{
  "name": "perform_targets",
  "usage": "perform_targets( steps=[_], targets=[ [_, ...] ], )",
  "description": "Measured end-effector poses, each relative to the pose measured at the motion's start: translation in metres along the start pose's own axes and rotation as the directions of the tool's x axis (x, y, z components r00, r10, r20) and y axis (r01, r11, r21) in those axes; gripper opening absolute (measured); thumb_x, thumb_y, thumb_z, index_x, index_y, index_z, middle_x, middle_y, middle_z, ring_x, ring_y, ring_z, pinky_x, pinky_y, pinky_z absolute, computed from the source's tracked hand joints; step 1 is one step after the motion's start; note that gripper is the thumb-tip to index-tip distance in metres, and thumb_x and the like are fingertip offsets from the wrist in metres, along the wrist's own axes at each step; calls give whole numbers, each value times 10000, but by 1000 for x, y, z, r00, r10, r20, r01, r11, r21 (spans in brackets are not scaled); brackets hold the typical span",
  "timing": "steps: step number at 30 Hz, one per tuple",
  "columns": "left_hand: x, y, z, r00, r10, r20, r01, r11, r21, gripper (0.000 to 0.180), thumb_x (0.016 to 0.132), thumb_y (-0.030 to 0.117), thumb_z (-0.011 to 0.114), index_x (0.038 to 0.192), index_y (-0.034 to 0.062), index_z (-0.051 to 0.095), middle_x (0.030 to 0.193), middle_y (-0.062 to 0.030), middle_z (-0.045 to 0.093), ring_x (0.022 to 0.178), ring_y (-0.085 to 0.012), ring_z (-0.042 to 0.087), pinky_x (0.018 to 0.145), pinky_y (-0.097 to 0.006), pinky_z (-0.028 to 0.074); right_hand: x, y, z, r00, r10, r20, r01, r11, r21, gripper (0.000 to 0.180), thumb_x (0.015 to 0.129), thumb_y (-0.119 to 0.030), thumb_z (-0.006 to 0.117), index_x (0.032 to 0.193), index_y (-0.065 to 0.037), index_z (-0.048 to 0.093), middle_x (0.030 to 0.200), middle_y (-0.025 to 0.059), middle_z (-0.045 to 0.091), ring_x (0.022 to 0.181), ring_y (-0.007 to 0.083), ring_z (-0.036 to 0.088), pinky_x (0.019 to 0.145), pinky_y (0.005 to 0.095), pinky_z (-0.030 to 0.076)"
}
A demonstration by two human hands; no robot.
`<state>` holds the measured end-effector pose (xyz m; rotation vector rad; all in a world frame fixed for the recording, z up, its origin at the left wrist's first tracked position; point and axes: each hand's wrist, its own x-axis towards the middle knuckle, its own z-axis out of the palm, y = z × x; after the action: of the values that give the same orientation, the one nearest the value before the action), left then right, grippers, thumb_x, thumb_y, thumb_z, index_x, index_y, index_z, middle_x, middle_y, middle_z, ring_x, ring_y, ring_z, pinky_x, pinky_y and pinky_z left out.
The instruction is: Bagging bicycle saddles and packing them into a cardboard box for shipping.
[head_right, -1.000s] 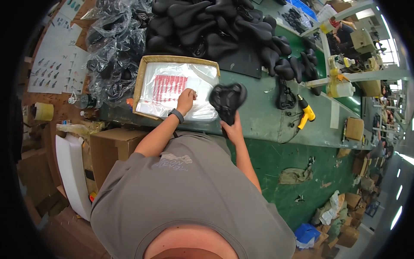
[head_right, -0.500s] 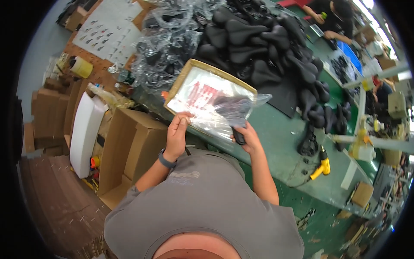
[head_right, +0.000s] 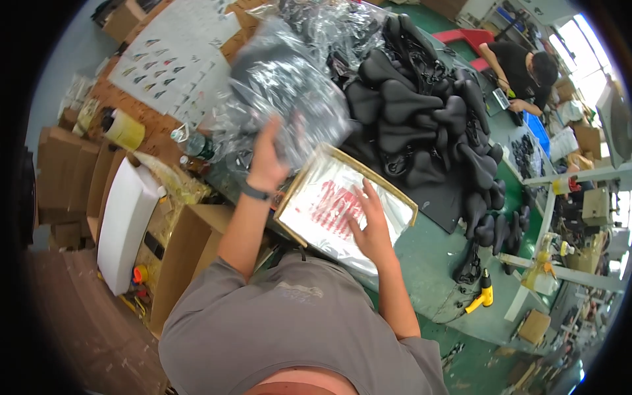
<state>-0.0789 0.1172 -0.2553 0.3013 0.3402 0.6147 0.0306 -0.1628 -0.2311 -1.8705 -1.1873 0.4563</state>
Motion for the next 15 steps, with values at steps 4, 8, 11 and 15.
perform_targets(
  steps=[4,8,11,15],
  targets=[
    [104,50,-48,882,402,-244,-349,908,233,274,1065,230,619,1280,62,594,1134,-111,715,959,-173,693,799,-290,592,47,97,16,927,353,-127,-357,934,-5,542,940,-123,736,1452,-47,574,1378,192,657,1199,340,676,969,423,559],
    [86,1,-51,963,261,-67,-161,755,636,194,1045,123,617,1212,28,642,979,-70,715,804,-115,661,703,-255,552,118,163,27,874,462,-152,-481,867,-131,612,874,-157,779,1429,-5,568,1247,236,713,1178,341,693,984,399,550],
    [33,-65,-91,986,135,97,-154,532,832,224,1036,150,642,1208,9,663,939,-36,710,780,-88,616,725,-251,522,179,211,57,898,440,5,-413,847,-336,692,823,-163,802,1439,22,547,1318,268,671,1225,417,647,1034,437,527],
    [-37,-96,-100,982,-188,6,73,409,909,245,989,155,669,1192,26,718,999,-127,757,883,-187,718,781,-328,556,210,294,91,837,507,207,-352,788,-506,869,734,-214,879,1455,13,450,1274,305,669,1183,457,649,1011,478,539]
  ],
)
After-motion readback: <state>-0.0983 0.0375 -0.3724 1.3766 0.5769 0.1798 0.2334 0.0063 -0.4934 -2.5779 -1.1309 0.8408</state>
